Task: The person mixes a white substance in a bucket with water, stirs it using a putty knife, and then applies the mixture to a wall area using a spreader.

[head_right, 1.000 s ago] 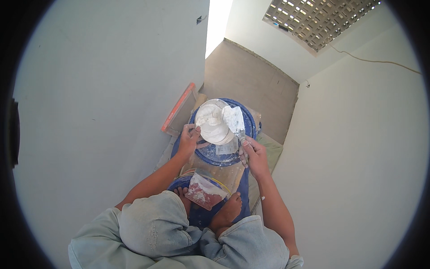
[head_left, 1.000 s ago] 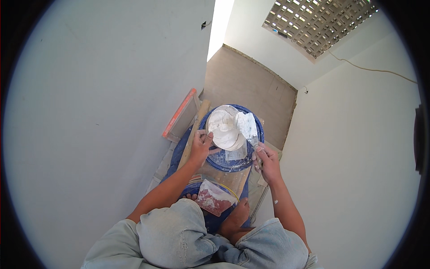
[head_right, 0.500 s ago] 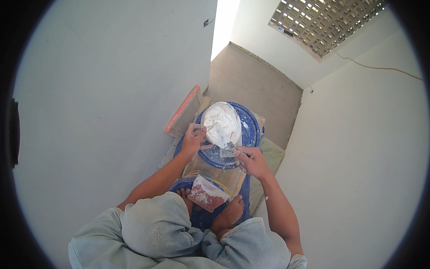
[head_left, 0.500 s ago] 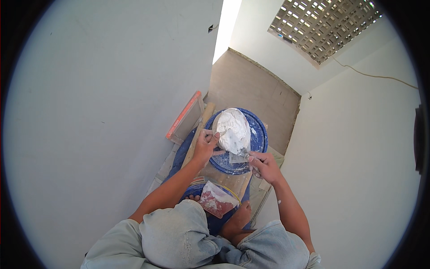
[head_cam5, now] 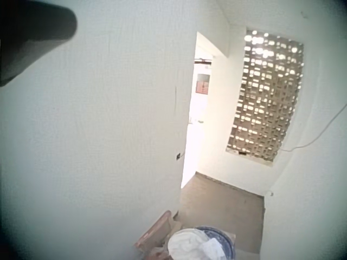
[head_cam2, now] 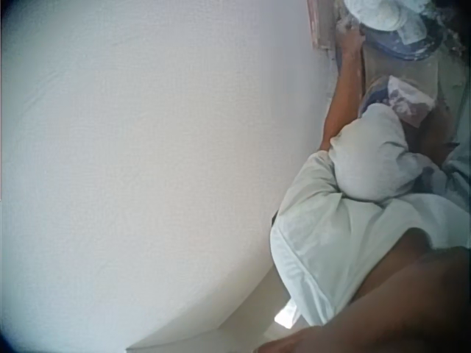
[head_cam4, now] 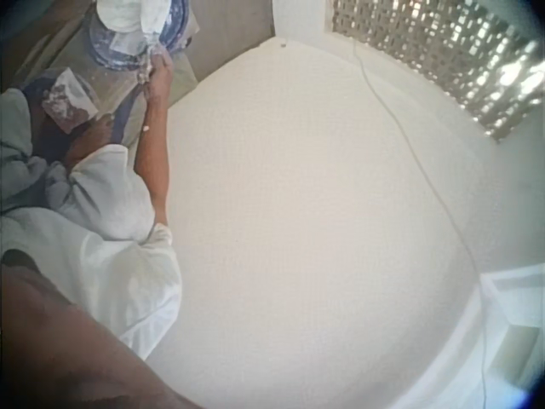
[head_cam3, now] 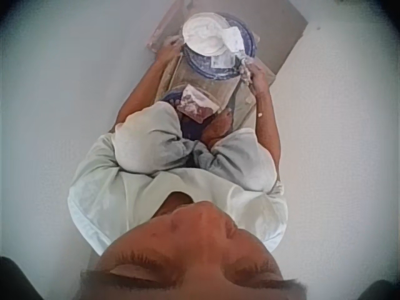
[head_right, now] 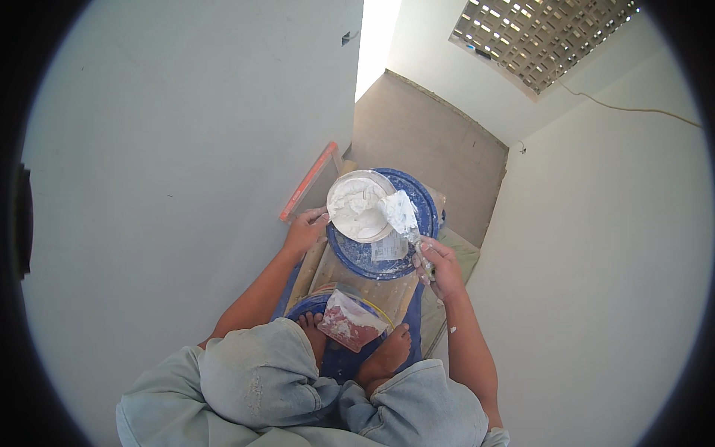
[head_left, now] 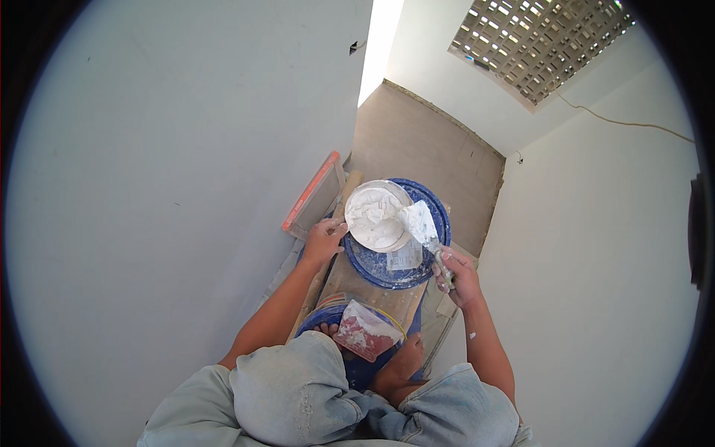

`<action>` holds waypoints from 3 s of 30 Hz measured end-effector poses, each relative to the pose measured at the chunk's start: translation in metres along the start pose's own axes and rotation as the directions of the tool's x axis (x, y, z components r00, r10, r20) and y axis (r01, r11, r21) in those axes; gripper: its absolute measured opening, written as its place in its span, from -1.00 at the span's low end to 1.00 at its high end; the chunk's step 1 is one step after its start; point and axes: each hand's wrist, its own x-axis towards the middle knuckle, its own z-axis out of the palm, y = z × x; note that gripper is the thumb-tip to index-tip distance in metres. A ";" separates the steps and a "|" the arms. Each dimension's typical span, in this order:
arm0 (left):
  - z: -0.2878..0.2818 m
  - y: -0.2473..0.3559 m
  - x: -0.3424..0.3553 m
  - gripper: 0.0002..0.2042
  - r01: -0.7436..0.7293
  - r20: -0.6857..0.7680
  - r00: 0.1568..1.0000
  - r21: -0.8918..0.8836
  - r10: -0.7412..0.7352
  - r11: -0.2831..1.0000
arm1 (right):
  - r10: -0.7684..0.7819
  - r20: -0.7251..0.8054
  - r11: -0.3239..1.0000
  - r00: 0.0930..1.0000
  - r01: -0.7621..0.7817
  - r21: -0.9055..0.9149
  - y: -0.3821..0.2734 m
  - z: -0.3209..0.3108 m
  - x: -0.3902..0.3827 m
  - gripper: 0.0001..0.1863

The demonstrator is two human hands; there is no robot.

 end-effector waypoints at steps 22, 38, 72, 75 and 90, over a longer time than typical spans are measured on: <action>0.034 0.049 0.009 0.36 -0.560 -0.048 0.820 0.143 0.571 0.816 | 0.049 0.243 0.888 0.969 -0.153 0.433 0.038 0.050 -0.004 -0.67; 0.034 0.064 0.003 0.39 -0.677 -0.038 0.694 0.305 0.719 0.670 | 0.057 0.348 0.853 0.936 -0.227 0.469 0.024 0.083 -0.018 -0.69; 0.012 0.014 -0.032 -0.53 -0.496 0.181 0.858 0.531 0.480 0.687 | -0.001 0.188 0.878 0.982 -0.089 0.470 -0.003 0.082 -0.014 -0.71; -0.008 0.007 -0.066 -0.58 -0.381 0.406 0.909 0.724 0.091 0.575 | -0.027 0.135 0.876 0.990 -0.042 0.480 -0.011 0.074 -0.009 -0.73; 0.012 -0.023 -0.117 -0.69 -0.718 0.369 0.686 0.482 0.627 0.502 | 0.000 0.287 0.906 0.958 -0.122 0.406 0.024 0.056 0.024 -0.58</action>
